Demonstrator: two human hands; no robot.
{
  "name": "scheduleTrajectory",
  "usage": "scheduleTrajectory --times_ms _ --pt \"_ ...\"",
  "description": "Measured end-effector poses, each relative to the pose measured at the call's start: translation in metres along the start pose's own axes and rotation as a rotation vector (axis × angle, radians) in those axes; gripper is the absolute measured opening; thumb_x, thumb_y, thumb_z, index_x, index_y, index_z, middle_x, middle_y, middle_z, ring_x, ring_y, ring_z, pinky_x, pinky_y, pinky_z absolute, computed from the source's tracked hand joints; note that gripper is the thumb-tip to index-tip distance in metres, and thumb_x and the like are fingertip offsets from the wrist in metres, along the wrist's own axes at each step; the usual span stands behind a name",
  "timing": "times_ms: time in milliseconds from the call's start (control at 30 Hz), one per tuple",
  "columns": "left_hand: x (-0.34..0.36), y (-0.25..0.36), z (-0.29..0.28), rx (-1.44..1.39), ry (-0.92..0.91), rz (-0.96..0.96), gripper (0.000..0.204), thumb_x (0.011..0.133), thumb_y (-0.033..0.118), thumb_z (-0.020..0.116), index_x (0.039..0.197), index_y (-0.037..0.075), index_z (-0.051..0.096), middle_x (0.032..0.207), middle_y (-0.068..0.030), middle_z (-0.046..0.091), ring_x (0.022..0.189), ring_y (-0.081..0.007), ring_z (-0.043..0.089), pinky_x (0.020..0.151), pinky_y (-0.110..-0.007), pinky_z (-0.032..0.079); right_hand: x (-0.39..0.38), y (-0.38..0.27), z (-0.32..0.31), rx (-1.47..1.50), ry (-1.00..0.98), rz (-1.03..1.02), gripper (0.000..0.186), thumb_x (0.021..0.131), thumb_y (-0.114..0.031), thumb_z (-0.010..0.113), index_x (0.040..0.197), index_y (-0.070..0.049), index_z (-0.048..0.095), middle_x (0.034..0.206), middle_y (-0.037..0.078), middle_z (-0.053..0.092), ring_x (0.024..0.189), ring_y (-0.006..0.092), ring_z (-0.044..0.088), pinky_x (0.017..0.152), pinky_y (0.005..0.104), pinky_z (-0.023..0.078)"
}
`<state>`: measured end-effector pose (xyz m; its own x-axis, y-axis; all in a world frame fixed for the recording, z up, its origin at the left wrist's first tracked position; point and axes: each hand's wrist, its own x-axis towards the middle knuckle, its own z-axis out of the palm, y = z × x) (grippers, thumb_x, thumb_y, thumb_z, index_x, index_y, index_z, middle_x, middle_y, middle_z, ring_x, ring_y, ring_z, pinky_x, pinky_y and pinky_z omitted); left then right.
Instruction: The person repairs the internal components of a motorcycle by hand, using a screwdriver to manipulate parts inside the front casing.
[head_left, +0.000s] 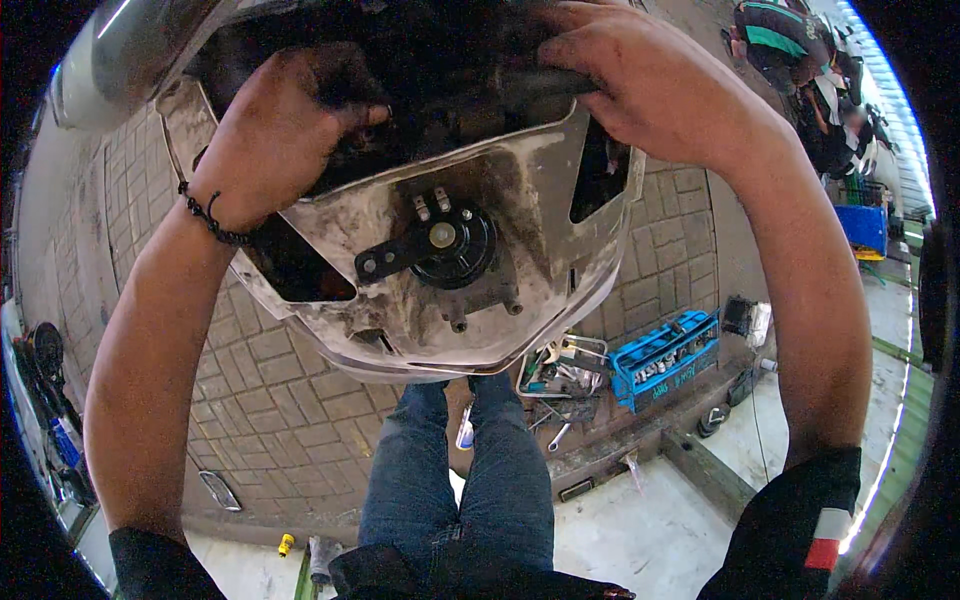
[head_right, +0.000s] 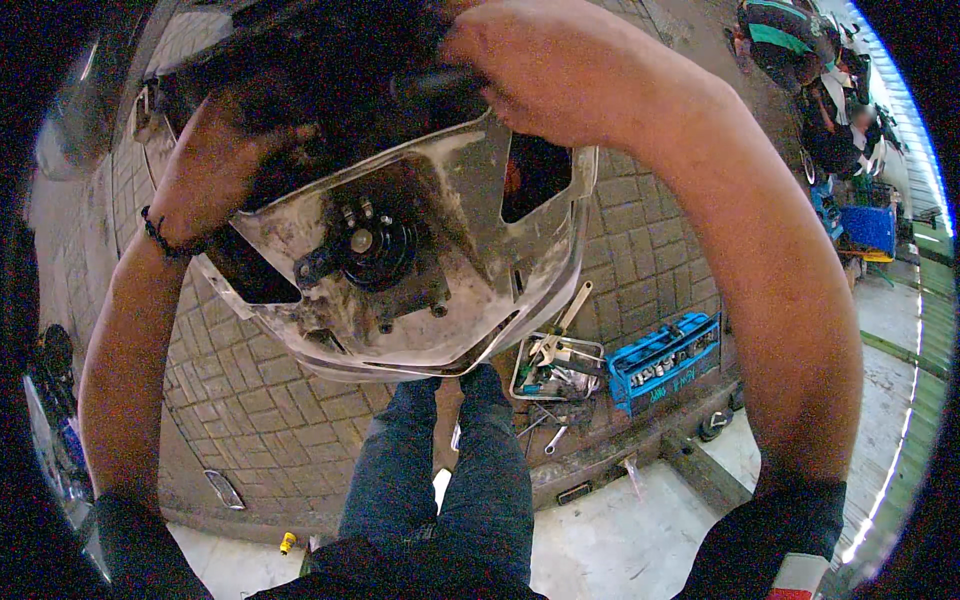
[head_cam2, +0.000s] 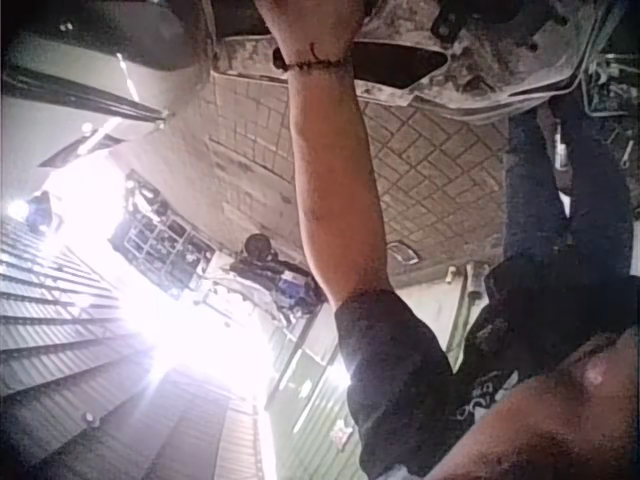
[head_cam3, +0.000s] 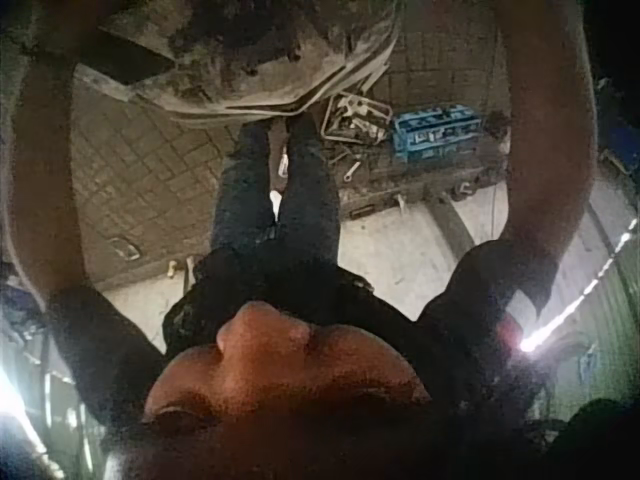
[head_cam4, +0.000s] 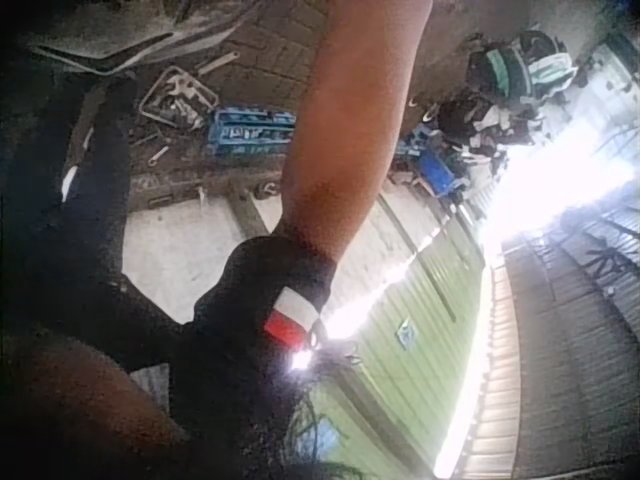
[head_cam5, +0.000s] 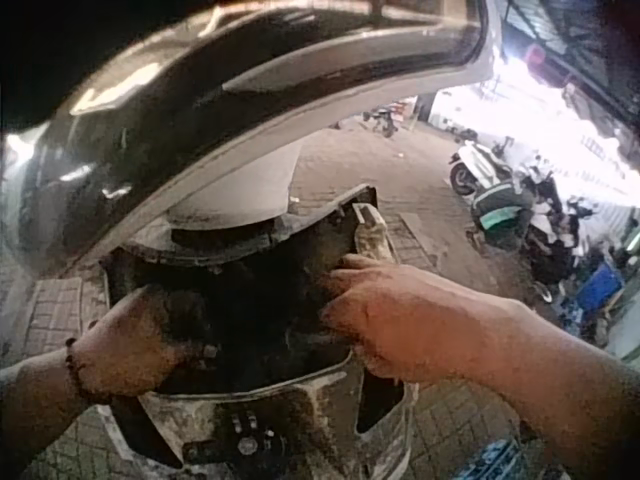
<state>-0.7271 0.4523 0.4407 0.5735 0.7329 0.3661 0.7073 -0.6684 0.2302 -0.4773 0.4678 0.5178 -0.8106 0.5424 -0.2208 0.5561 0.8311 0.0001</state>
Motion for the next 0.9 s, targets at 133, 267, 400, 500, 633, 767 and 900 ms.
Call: scheduleTrajectory --times_ms 133,267,400,500,633,767,900 --pt "0.001 0.0 -0.005 -0.207 -0.133 -0.147 0.02 0.074 0.019 0.062 0.085 0.002 0.061 0.083 -0.0144 0.062 0.081 -0.0307 0.058 0.078 -0.035 0.044 0.004 0.001 0.005 0.033 0.033 -0.013 0.021 0.069 -0.007 0.058 0.086 0.004 0.058 0.09 0.019 0.053 0.097 0.0328 0.049 0.086 0.0405 0.04" --pt "-0.003 0.0 -0.004 -0.193 -0.105 -0.132 0.02 0.074 0.019 0.062 0.084 0.003 0.06 0.081 -0.0144 0.062 0.079 -0.0298 0.058 0.075 -0.034 0.044 0.004 -0.005 -0.007 0.118 -0.064 0.061 0.022 0.069 -0.007 0.058 0.088 0.005 0.058 0.089 0.018 0.053 0.094 0.0325 0.05 0.083 0.0396 0.042" --pt "0.005 0.004 -0.005 -0.407 -0.187 -0.302 0.018 0.074 0.018 0.061 0.084 0.002 0.06 0.079 -0.0139 0.062 0.075 -0.0267 0.059 0.072 -0.033 0.045 0.007 0.008 0.005 0.151 -0.084 0.098 0.022 0.068 -0.006 0.058 0.087 0.005 0.058 0.088 0.018 0.052 0.092 0.0323 0.051 0.081 0.0391 0.043" --pt "0.005 0.008 -0.01 -0.374 -0.198 -0.314 0.018 0.074 0.017 0.061 0.084 0.002 0.06 0.076 -0.0134 0.061 0.072 -0.0248 0.059 0.071 -0.032 0.045 0.007 0.006 0.001 0.163 -0.099 0.06 0.021 0.069 -0.006 0.058 0.087 0.005 0.057 0.088 0.017 0.052 0.092 0.0315 0.051 0.081 0.0392 0.043" --pt "0.001 0.004 -0.005 -0.379 -0.165 -0.266 0.02 0.073 0.018 0.062 0.084 0.001 0.06 0.077 -0.014 0.061 0.073 -0.0257 0.058 0.071 -0.033 0.045 0.009 0.003 0.001 0.108 -0.125 0.091 0.02 0.07 -0.006 0.058 0.087 0.005 0.057 0.088 0.017 0.052 0.091 0.0314 0.052 0.078 0.0392 0.044" --pt "0.0 0.001 -0.005 -0.33 -0.14 -0.27 0.025 0.073 0.019 0.063 0.088 0.0 0.06 0.084 -0.0165 0.062 0.081 -0.0294 0.059 0.076 -0.034 0.045 0.009 0.001 0.004 0.072 -0.133 0.101 0.021 0.07 -0.007 0.058 0.088 0.004 0.057 0.088 0.018 0.052 0.09 0.0315 0.053 0.076 0.0392 0.044" --pt "-0.001 0.004 -0.005 -0.211 -0.08 -0.274 0.026 0.072 0.02 0.063 0.09 0.0 0.062 0.092 -0.0188 0.062 0.089 -0.033 0.058 0.08 -0.036 0.044 0.016 -0.017 -0.012 0.172 -0.258 0.236 0.021 0.071 -0.01 0.06 0.088 0.002 0.057 0.091 0.018 0.053 0.092 0.0298 0.052 0.079 0.0395 0.043"
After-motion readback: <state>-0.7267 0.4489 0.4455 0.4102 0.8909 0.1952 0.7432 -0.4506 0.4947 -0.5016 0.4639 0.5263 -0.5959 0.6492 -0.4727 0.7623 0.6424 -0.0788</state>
